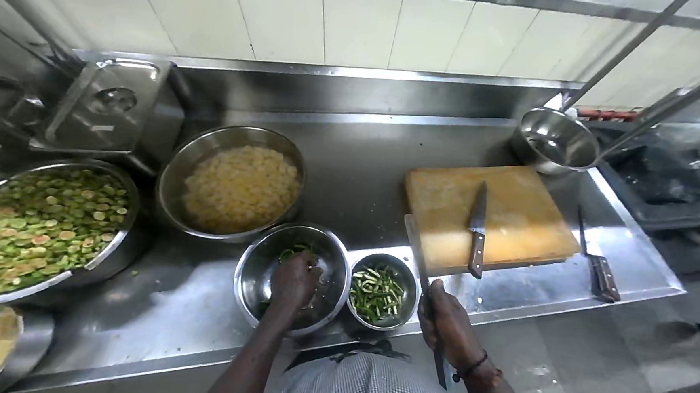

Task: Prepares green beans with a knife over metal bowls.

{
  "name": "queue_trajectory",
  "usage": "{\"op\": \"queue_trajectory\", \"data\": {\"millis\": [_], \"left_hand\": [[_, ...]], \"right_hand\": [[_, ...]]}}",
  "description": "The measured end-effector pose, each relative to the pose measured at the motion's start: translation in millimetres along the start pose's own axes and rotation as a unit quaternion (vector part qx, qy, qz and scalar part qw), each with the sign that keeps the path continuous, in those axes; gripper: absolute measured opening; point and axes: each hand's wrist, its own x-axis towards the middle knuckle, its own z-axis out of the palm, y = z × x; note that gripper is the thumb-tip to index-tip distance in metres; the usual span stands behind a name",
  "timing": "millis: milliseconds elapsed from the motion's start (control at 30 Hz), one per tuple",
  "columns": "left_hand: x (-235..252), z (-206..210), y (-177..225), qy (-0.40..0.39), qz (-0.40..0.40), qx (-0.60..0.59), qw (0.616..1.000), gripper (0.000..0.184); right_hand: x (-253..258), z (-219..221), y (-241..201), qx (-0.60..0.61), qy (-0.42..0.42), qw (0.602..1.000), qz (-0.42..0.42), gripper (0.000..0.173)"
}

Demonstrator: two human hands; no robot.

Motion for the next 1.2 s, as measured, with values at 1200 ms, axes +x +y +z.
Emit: {"op": "queue_trajectory", "data": {"millis": [1200], "left_hand": [[-40,13,45,-0.202,-0.049,-0.663,0.719,0.006]], "right_hand": [[-8,26,-6,-0.529,-0.024,0.839,-0.125,0.042]]}}
